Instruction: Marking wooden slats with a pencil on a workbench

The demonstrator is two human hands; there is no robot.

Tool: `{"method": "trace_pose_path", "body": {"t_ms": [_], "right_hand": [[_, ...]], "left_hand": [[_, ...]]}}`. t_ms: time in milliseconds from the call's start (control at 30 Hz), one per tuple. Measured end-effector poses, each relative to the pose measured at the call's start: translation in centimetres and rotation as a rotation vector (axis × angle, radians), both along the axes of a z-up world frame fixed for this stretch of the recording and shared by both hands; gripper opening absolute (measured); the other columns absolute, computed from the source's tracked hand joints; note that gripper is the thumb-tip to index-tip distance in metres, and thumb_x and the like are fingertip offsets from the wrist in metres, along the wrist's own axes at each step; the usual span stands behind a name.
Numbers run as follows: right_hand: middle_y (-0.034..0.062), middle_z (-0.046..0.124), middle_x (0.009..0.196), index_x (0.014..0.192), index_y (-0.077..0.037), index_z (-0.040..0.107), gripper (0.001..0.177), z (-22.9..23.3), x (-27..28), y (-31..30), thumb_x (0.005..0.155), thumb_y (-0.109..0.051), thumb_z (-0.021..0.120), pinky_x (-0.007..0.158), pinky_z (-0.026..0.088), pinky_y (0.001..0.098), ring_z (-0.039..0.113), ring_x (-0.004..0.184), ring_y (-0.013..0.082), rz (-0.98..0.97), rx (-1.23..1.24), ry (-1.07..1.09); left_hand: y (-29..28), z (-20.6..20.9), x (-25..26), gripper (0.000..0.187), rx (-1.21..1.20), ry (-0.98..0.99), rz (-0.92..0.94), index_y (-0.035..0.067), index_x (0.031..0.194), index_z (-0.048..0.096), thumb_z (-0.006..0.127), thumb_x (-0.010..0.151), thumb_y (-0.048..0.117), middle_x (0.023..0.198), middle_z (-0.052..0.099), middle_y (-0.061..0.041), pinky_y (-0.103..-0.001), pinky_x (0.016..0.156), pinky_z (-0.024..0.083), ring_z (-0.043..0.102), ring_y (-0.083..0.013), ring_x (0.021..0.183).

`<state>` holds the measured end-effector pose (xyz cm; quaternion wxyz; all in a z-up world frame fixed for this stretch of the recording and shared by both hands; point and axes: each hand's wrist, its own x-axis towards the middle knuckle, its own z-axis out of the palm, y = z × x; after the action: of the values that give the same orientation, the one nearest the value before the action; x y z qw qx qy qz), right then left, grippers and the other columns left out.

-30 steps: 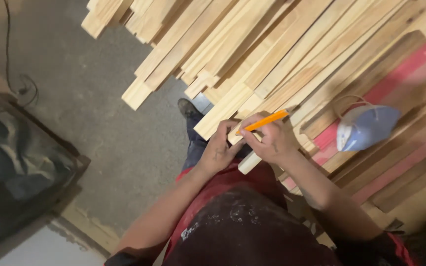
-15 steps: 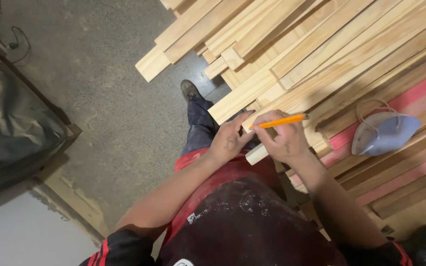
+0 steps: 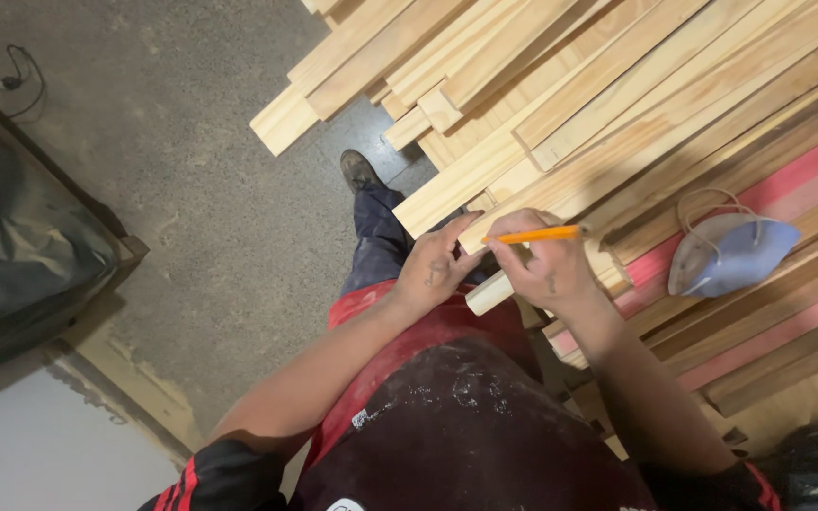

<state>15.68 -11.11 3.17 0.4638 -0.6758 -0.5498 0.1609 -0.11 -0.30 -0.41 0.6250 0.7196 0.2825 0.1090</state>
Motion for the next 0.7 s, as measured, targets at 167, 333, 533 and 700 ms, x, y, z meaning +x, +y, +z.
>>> {"method": "trace_pose_path", "body": {"t_ms": [167,333,533,700], "right_hand": [[0.0058,0.072,0.085,0.099,-0.010,0.073,0.006,-1.1,-0.1,-0.7,0.094,-0.012,0.073,0.074,0.058,0.0381,0.071,0.077,0.0305,-0.011,-0.009,0.021],[0.0061,0.072,0.083,0.098,-0.010,0.074,0.006,-1.2,-0.2,-0.6,0.095,-0.014,0.072,0.071,0.057,0.0387,0.071,0.075,0.0298,-0.027,-0.011,0.078],[0.0030,0.073,0.084,0.097,-0.011,0.075,0.003,-0.1,-0.4,0.6,0.094,-0.013,0.074,0.075,0.058,0.0352,0.072,0.076,0.0282,-0.033,0.029,0.045],[0.0052,0.073,0.085,0.099,-0.012,0.074,0.008,-0.3,-0.8,1.2,0.092,-0.014,0.073,0.075,0.058,0.0391,0.072,0.079,0.0306,-0.006,0.006,0.032]], "left_hand": [[-0.1,0.1,-0.1,0.045,-0.018,-0.018,0.002,0.011,0.136,0.061,0.073,0.092,0.012,0.075,0.066,-0.022,-0.041,0.056,0.055,0.067,-0.0309,0.067],[-0.3,-0.2,-0.2,0.043,-0.017,-0.063,0.019,0.010,0.134,0.062,0.072,0.092,0.012,0.073,0.065,-0.020,-0.039,0.054,0.055,0.066,-0.0284,0.066],[-0.1,0.8,0.2,0.043,-0.031,-0.073,0.038,0.009,0.133,0.064,0.071,0.091,0.012,0.071,0.065,-0.021,-0.036,0.053,0.055,0.064,-0.0258,0.063],[0.1,1.7,0.6,0.045,0.023,-0.017,0.023,0.015,0.132,0.064,0.074,0.088,0.013,0.074,0.069,-0.022,-0.045,0.057,0.056,0.070,-0.0356,0.067]]}}
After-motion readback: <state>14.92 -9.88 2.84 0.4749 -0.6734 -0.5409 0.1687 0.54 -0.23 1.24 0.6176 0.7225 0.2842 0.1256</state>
